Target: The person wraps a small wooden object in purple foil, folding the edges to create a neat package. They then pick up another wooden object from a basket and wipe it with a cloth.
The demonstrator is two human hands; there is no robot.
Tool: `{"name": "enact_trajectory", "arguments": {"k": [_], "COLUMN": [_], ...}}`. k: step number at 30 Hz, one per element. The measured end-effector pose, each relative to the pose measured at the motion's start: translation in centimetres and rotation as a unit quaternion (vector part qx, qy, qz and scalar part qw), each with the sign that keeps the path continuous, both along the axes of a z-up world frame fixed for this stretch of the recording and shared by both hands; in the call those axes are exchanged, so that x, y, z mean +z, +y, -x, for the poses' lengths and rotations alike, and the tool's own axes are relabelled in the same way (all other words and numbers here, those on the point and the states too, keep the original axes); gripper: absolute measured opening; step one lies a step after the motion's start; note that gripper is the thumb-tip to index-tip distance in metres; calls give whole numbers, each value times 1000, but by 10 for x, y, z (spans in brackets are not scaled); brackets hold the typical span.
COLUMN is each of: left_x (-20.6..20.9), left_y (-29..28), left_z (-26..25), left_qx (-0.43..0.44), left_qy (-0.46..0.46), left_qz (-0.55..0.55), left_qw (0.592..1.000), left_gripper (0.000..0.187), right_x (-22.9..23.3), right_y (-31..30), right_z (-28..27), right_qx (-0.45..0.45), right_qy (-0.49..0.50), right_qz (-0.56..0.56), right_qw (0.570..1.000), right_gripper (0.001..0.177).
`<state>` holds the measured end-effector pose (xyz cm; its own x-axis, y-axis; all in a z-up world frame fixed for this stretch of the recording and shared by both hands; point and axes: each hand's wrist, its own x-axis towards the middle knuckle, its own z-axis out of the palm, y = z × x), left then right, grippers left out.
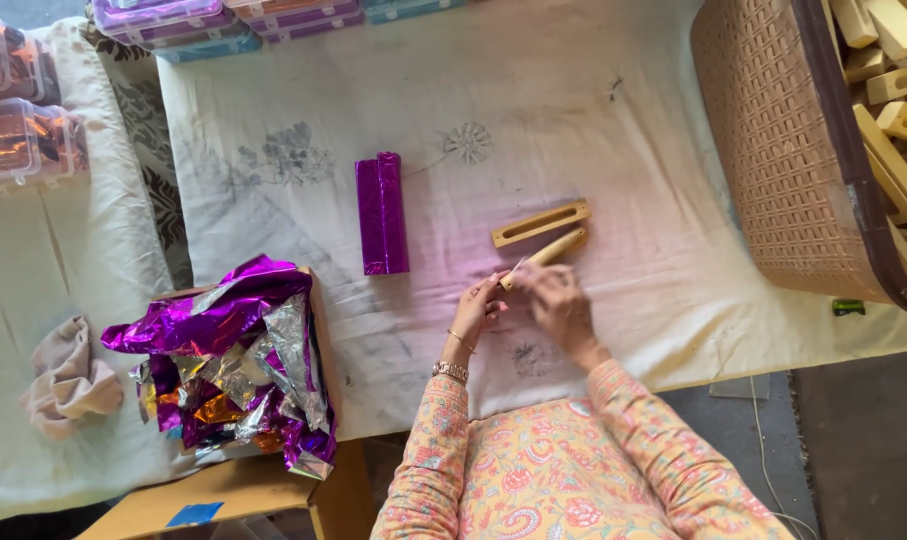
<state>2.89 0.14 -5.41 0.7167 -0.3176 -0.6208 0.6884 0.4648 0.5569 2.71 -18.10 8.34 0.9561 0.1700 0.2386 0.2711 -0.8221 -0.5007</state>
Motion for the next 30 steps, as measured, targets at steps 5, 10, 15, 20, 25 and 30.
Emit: {"name": "enact_trajectory", "arguments": {"k": [5, 10, 15, 20, 25, 30], "left_x": [9, 28, 32, 41, -13, 31], "left_y": [2, 1, 2, 1, 1, 2], "left_z": [2, -2, -6, -5, -1, -7], "left_qx": [-14, -11, -14, -18, -2, -18], "left_qy": [1, 4, 5, 3, 27, 32], "left_qz": [-10, 17, 29, 7, 23, 24], "left_qw": [1000, 1000, 999, 1000, 999, 999], "left_gripper": [42, 45, 45, 45, 49, 52], "right_x": [5, 10, 6, -3, 4, 9], "right_y": [-25, 7, -21, -26, 21, -6], "right_z": [-23, 0, -13, -22, 11, -11], "right_qx": [-67, -82, -27, -97, -5, 36], "right_qy": [-15, 3, 27, -4, 14, 6], "right_qz": [-6, -15, -29, -3, 27, -1], "right_qw": [998, 997, 999, 995, 1000, 999], "right_gripper": [35, 37, 34, 34, 49, 50]}}
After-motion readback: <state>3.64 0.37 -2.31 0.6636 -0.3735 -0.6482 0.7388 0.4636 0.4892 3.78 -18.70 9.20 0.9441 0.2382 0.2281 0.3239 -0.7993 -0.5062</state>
